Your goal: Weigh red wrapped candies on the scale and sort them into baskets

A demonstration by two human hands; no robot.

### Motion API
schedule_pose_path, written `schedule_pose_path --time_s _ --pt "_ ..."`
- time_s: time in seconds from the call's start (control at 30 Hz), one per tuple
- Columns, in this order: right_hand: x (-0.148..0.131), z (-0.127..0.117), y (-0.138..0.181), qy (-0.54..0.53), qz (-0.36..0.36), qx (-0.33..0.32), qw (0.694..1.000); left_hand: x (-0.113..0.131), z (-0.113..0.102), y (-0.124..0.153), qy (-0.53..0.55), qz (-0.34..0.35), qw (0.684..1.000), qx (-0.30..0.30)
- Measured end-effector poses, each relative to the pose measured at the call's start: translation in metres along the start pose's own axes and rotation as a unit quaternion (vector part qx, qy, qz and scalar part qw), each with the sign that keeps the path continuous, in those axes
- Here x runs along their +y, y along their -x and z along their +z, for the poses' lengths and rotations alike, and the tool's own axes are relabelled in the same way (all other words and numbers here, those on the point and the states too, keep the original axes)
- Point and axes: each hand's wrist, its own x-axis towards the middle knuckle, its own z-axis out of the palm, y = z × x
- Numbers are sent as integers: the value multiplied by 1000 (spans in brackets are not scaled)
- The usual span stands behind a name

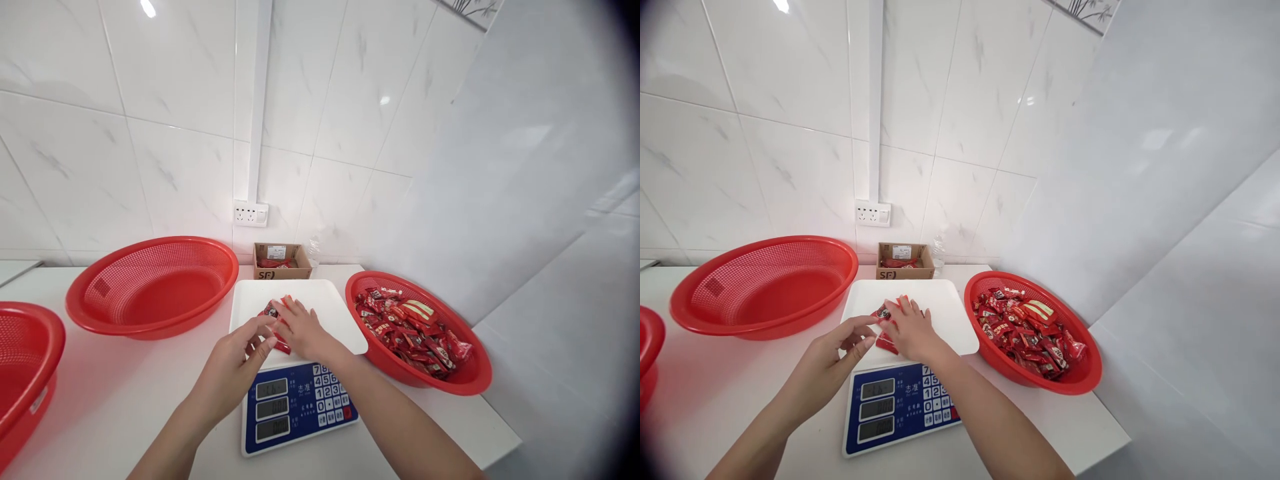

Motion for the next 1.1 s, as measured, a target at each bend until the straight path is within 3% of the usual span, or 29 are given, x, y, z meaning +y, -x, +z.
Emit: schedule_pose_path --time_s 0.13,0.3,0.5,0.7,0.93,1.1 --pt "15 -21 -13 -23 -42 84 995 -1 -5 1 -17 -13 999 31" --pt "26 -30 -33 -38 -32 47 998 0 -7 1 -18 -18 999 32" --pt "34 -25 -44 -11 6 70 997 -1 -7 0 -15 -22 999 24" --pt "38 -25 -37 13 4 71 997 -2 -8 1 -18 -24 999 27" --pt "25 -23 -22 12 -25 99 995 -3 -8 1 -22 -22 999 34" --pt "8 -15 -15 21 -107 21 994 -2 -7 0 -13 -15 999 25"
